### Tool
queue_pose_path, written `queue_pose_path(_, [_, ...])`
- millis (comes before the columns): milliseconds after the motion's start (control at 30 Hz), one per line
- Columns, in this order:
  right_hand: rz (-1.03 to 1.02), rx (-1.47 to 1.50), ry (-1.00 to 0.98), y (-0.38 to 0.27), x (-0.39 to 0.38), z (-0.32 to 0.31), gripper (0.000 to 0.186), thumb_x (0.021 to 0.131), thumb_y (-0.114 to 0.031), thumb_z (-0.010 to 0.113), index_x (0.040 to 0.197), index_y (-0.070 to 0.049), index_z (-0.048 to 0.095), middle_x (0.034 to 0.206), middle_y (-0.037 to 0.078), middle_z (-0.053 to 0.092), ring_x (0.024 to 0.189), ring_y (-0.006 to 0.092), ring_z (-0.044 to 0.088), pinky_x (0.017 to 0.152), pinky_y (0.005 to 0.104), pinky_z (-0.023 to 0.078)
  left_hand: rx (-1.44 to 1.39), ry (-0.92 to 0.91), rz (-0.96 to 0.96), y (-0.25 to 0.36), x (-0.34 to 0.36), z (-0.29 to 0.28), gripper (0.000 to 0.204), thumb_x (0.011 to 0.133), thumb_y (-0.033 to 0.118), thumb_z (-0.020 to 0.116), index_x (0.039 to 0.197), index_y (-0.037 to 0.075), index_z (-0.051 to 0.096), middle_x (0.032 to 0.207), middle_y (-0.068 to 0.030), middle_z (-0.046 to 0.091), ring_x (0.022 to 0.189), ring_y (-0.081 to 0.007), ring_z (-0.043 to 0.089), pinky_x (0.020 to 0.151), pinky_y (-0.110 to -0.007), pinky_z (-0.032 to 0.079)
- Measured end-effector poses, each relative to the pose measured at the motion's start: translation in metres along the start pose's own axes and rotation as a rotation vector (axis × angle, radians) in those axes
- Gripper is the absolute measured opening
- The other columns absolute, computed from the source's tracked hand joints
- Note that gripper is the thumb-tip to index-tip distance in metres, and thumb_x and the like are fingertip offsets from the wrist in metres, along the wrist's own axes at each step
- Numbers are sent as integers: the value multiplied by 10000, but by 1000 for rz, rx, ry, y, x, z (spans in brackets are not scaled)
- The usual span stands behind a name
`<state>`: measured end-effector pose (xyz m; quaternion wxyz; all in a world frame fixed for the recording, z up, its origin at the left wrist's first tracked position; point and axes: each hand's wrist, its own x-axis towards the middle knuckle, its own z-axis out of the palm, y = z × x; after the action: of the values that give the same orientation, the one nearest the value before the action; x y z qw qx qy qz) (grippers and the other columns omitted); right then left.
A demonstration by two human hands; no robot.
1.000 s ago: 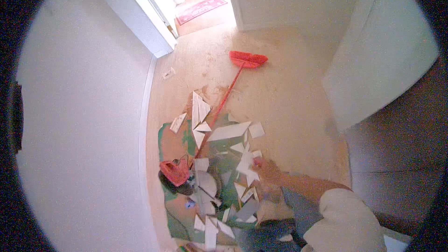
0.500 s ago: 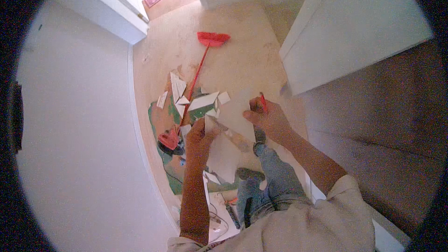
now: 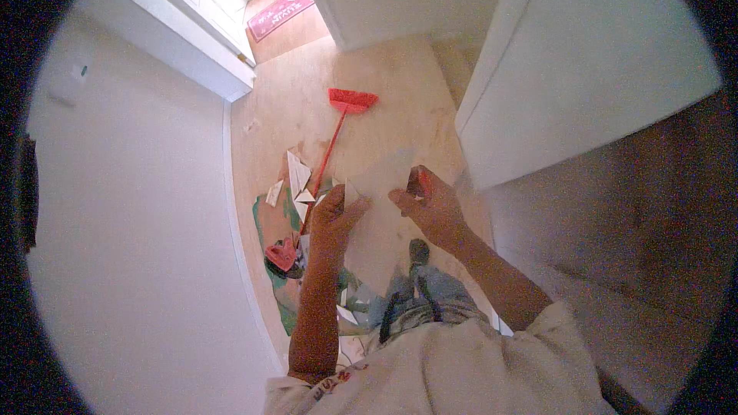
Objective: Measure, mark, and cut white decorative molding pieces for installation.
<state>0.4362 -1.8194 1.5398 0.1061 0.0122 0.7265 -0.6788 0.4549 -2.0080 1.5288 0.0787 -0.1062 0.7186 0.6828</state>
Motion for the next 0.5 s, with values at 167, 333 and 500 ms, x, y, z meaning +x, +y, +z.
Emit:
queue_pose_path(167, [38, -92, 37, 10, 24, -27, 310, 888, -278, 693, 958, -13, 548, 782, 78, 613, 695, 143, 619, 625, 305, 533, 165, -70, -12, 17, 35, 21, 361, 879, 313, 675, 1018, -14, 611, 871, -114, 654, 815, -156, 600, 739, -323, 476])
queue_pose_path(333, [42, -53, 59, 39, 57, -47, 345, 879, -301, 704, 990, -11, 556, 837, 86, 648, 751, 174, 625, 674, 327, 519, 224, -111, -4, 2, 80, 39, 382, 879, 344, 660, 1008, -13, 611, 866, -130, 660, 789, -195, 614, 731, -350, 480])
queue_pose_path(500, [71, -71, 42, 72, 112, -63, 244, 904, -173, 683, 1052, -21, 564, 909, 51, 630, 796, 116, 598, 681, 279, 514, 532, -58, -17, -5, 138, 60, 342, 877, 293, 643, 1022, -16, 615, 846, -172, 661, 804, -245, 645, 734, -385, 485])
